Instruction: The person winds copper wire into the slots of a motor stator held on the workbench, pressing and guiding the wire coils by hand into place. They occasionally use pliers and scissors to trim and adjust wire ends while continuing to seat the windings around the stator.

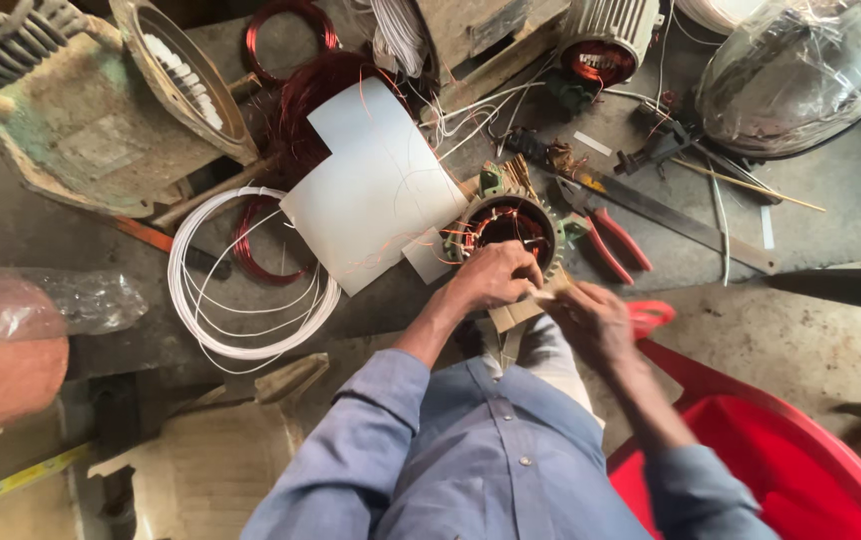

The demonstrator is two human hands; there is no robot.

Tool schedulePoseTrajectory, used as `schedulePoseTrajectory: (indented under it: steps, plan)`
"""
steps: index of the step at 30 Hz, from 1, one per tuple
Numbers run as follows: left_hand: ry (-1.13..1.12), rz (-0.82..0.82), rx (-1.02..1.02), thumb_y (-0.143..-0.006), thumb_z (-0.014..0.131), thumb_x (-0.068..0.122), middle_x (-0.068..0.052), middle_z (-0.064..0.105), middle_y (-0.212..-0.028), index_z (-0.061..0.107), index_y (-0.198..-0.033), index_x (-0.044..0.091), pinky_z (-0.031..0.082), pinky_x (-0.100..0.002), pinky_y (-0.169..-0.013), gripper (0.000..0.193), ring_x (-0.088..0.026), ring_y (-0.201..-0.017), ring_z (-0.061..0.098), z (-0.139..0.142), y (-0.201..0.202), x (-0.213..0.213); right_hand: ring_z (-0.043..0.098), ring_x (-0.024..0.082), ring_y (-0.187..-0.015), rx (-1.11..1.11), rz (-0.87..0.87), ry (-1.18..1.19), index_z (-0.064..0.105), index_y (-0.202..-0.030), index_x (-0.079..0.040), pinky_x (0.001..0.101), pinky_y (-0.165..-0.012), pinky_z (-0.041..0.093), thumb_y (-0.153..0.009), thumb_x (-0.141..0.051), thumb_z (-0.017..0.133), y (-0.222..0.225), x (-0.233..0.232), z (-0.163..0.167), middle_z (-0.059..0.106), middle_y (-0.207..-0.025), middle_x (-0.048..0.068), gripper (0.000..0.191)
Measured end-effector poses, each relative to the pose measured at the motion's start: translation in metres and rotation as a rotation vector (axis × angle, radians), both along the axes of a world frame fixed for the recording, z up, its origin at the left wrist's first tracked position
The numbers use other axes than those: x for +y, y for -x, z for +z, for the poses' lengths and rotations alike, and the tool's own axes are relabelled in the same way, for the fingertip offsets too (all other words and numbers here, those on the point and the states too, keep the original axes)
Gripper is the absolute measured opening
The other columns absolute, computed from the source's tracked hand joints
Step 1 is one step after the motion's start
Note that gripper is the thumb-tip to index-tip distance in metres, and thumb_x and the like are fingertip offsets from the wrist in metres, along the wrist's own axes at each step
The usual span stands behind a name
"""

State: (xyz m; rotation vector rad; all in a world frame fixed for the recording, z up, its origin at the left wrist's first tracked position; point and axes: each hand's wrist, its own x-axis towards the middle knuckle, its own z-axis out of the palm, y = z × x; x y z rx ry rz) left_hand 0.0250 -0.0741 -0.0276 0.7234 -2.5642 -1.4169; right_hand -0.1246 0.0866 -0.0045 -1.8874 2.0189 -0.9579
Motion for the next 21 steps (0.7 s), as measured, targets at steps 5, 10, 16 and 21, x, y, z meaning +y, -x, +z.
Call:
schedulePoseTrajectory:
  steps: [5, 10, 16, 21]
  plan:
    - [0.001, 0.028, 0.092, -0.075, 0.072, 0.019, -0.010, 0.068, -0.094, 0.080, -0.088, 0.016, 0.055, -0.040, -0.087, 0.016, -0.029, -0.095, 0.069, 0.007, -0.004, 0.005, 0.062, 0.029, -0.071, 0.139, -0.009, -0.017, 0.066, -0.086, -0.007, 0.0406, -0.064, 0.050, -0.080, -0.018, 0.080, 0.056, 0.062, 0.009, 0.061, -0.076, 0.009, 0.018]
    - [0.111, 0.046, 0.181, -0.076, 0.067, 0.015, -0.008, 0.069, -0.096, 0.076, -0.084, 0.013, 0.057, -0.039, -0.082, 0.013, -0.028, -0.092, 0.070, 0.032, -0.018, 0.014, 0.055, 0.018, -0.076, -1.004, -0.646, -0.192, 0.070, -0.108, -0.002, 0.0346, -0.067, 0.042, -0.108, -0.024, 0.067, 0.076, 0.125, -0.032, 0.064, -0.088, 0.008, 0.022]
    - [0.172, 0.154, 0.241, -0.079, 0.069, 0.015, -0.009, 0.069, -0.092, 0.073, -0.086, 0.009, 0.058, -0.040, -0.075, 0.010, -0.029, -0.085, 0.071, 0.049, -0.013, 0.029, 0.066, 0.023, -0.078, -1.758, -0.751, -0.310, 0.058, -0.127, -0.007, 0.0392, -0.076, 0.053, -0.100, -0.043, 0.052, 0.069, 0.128, -0.059, 0.068, -0.089, 0.008, 0.046]
    - [0.187, 0.627, 0.293, -0.086, 0.068, 0.011, -0.008, 0.070, -0.093, 0.069, -0.109, 0.008, 0.058, -0.041, -0.076, 0.023, -0.029, -0.087, 0.071, 0.046, 0.029, 0.052, 0.062, 0.018, -0.077, -1.575, -0.421, -0.320, 0.061, -0.134, -0.004, 0.0345, -0.073, 0.052, -0.105, -0.031, 0.057, 0.094, 0.074, -0.022, 0.061, -0.084, 0.005, 0.040]
